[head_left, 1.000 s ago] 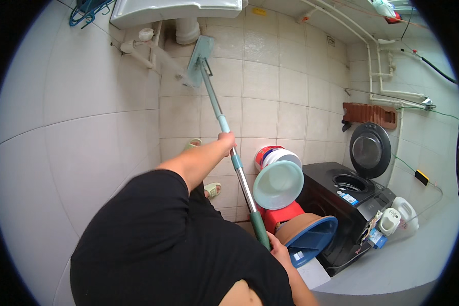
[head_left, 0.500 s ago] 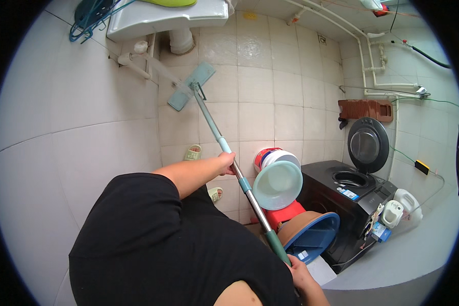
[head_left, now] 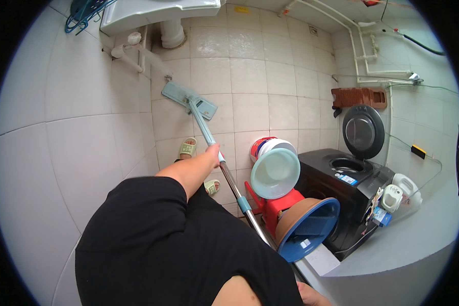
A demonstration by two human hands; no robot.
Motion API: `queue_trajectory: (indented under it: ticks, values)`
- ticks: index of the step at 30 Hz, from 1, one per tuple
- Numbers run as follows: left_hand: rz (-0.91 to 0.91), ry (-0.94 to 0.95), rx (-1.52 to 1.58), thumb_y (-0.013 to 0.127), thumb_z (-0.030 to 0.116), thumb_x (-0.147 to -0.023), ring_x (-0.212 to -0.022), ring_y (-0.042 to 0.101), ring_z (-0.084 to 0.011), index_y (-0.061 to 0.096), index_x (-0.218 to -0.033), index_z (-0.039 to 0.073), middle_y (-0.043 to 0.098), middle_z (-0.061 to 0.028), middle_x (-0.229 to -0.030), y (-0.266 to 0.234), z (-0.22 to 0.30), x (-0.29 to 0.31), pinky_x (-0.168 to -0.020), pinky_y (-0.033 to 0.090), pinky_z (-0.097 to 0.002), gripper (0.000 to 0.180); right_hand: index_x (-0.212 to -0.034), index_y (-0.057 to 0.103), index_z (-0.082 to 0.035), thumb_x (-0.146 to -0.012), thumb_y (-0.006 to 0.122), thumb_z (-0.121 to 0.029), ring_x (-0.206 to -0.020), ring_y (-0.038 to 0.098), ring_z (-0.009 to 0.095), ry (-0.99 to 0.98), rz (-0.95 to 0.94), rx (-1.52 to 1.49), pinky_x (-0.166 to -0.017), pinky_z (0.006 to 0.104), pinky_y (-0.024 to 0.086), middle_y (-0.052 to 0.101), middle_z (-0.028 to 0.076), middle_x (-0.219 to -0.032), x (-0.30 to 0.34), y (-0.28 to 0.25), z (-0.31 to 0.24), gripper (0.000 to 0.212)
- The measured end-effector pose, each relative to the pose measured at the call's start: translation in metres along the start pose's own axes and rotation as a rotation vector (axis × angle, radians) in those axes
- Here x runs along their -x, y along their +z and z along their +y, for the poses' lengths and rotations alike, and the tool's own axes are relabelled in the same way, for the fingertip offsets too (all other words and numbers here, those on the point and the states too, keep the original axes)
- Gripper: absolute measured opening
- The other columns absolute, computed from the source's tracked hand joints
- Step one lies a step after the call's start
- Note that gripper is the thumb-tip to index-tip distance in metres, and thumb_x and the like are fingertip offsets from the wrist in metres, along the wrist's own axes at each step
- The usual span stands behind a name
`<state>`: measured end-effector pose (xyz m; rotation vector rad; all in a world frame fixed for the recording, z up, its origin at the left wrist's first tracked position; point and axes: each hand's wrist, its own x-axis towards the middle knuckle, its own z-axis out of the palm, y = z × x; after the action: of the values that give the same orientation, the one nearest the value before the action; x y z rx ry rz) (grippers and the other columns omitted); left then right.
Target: The person washes a cloth under a tap and wrings it out. They then pour water from a basin onto the tiled floor. Using a flat mop, the person mops the floor area, repeatedly dipping the mop into the basin and wringing it out by hand to continue cleaning.
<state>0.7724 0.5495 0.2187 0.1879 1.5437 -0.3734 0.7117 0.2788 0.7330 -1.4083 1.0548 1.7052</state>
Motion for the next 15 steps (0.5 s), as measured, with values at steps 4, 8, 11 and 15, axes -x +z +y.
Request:
queue_trajectory:
  ticks: [4,8,11,15]
  values:
    - [-0.122,-0.237,0.069,0.052,0.027,-0.081,-0.064,0.051,-0.0246,0.045,-0.098,0.007,0.049,-0.0096,-0.079,-0.028,-0.063,-0.033,-0.061,0.045,-0.042,0.027,-0.118,0.041,-0.001,-0.07,0.064,-0.016,-0.095,0.049,0.015,-0.061,0.021,0.217,-0.081,0.0292,0.041,0.054,0.006,-0.106,0.003,-0.034,0.067,0.055]
    - [-0.023,-0.324,-0.09,0.053,0.018,-0.077,-0.057,0.05,-0.0225,0.044,-0.09,0.005,0.048,-0.0096,-0.067,-0.033,-0.063,0.037,-0.052,0.045,-0.037,0.02,-0.131,0.021,-0.003,-0.069,0.06,-0.01,-0.103,0.047,0.015,0.099,-0.008,0.133,-0.088,0.0308,0.037,0.049,0.008,-0.113,0.01,-0.07,0.158,0.074]
    - [-0.131,-0.193,0.023,0.055,0.021,-0.076,-0.055,0.049,-0.0208,0.046,-0.082,0.008,0.047,-0.0062,-0.062,-0.03,-0.043,0.038,-0.05,0.044,-0.0355,0.017,-0.128,0.029,-0.001,-0.066,0.063,-0.012,-0.102,0.048,0.016,0.11,0.024,0.019,-0.086,0.03,0.038,0.05,0.009,-0.112,0.026,-0.063,0.162,0.071]
    - [-0.24,0.007,0.108,0.057,0.019,-0.075,-0.051,0.048,-0.0162,0.046,-0.077,0.009,0.047,-0.0029,-0.059,-0.011,-0.014,0.05,-0.047,0.043,-0.0337,0.015,-0.132,0.021,-0.012,-0.07,0.062,-0.015,-0.108,0.046,0.023,0.499,0.203,0.21,-0.087,0.0425,0.037,0.043,0.013,-0.12,0.015,-0.072,0.173,0.075]
